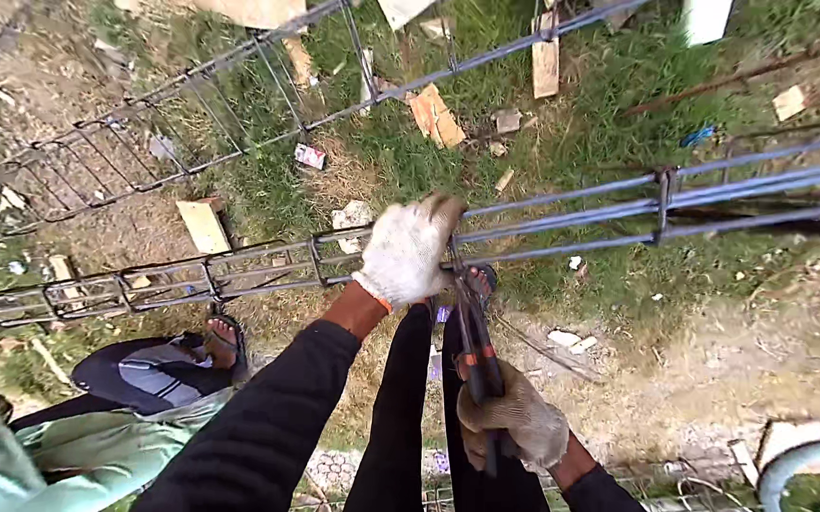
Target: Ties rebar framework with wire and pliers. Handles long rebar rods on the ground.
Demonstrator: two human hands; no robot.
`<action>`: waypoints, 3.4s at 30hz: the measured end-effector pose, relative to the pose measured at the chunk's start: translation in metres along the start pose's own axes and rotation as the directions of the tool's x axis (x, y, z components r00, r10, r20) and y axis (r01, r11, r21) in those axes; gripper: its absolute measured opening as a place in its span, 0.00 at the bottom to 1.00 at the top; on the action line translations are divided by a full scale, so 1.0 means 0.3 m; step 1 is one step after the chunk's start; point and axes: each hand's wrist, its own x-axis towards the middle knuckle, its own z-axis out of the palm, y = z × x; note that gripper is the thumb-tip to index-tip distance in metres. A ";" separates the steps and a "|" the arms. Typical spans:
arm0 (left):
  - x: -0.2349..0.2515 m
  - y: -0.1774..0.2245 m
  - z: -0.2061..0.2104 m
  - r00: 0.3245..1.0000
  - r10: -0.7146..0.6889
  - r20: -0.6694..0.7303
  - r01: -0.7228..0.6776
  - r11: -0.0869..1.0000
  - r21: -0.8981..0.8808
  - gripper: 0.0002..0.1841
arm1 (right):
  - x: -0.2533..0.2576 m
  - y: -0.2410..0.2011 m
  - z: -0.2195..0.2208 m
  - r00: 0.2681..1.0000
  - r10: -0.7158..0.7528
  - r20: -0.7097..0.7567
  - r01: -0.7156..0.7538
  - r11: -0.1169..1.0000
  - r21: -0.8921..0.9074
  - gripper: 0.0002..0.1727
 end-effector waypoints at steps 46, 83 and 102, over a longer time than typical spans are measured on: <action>-0.004 -0.012 -0.009 0.999 0.044 -0.010 -0.045 0.999 -0.027 0.48 | 0.005 -0.056 0.047 0.972 -0.105 -0.208 0.050 0.966 -0.254 0.19; 0.000 -0.003 -0.022 0.999 0.028 -0.021 -0.028 1.000 0.003 0.45 | 0.068 -0.046 -0.130 0.920 0.050 0.388 -0.103 0.988 0.119 0.16; -0.009 0.006 -0.027 0.999 0.034 -0.014 -0.034 0.999 0.014 0.47 | 0.000 -0.012 0.119 0.928 -0.322 -0.190 0.262 0.923 -0.283 0.41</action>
